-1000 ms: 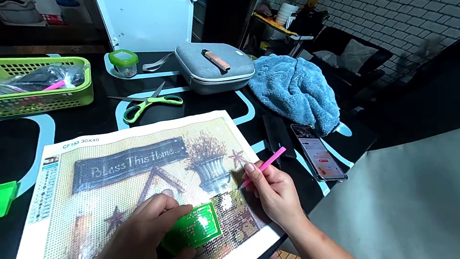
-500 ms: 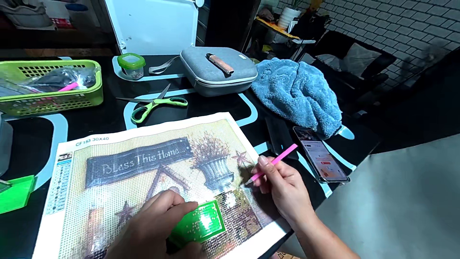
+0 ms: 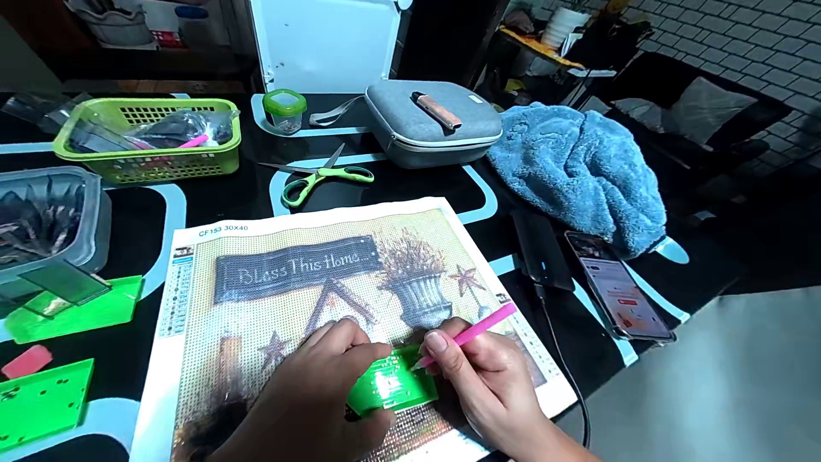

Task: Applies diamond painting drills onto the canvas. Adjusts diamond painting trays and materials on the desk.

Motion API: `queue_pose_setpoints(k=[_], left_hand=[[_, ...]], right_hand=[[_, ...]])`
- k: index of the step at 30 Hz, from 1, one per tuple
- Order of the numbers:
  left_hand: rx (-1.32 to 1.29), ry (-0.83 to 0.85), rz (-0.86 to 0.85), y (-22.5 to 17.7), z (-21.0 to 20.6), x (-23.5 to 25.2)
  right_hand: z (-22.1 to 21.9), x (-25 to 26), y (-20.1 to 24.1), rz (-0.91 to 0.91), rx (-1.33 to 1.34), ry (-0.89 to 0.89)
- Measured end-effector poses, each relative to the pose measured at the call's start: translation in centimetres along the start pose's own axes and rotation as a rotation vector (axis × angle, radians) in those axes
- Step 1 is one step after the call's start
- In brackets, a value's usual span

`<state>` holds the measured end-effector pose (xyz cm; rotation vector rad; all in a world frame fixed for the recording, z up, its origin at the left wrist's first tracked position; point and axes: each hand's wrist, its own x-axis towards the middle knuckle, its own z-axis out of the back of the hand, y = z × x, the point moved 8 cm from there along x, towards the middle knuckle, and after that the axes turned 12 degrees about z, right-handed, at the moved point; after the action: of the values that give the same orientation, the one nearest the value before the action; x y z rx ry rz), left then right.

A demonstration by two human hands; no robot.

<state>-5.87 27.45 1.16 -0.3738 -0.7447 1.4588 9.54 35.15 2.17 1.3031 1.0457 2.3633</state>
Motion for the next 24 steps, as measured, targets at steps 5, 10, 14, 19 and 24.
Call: queue_pose_setpoints(k=[5, 10, 14, 19, 24], left_hand=[[0.012, -0.006, 0.005, 0.0, -0.1, 0.1], [0.023, -0.033, -0.014, -0.1, -0.1, 0.1], [0.031, -0.036, -0.02, -0.1, -0.1, 0.2], [0.031, -0.055, -0.04, -0.1, -0.1, 0.1], [0.035, -0.059, -0.031, -0.1, -0.2, 0.1]], right_hand=[[0.0, 0.1, 0.0, 0.008, -0.007, -0.003], [-1.3, 0.3, 0.8, 0.05, -0.024, 0.06], [-1.6, 0.4, 0.7, 0.054, -0.071, 0.078], [-1.8, 0.4, 0.6, 0.058, -0.066, 0.08], [-1.9, 0.4, 0.6, 0.058, -0.061, 0.082]])
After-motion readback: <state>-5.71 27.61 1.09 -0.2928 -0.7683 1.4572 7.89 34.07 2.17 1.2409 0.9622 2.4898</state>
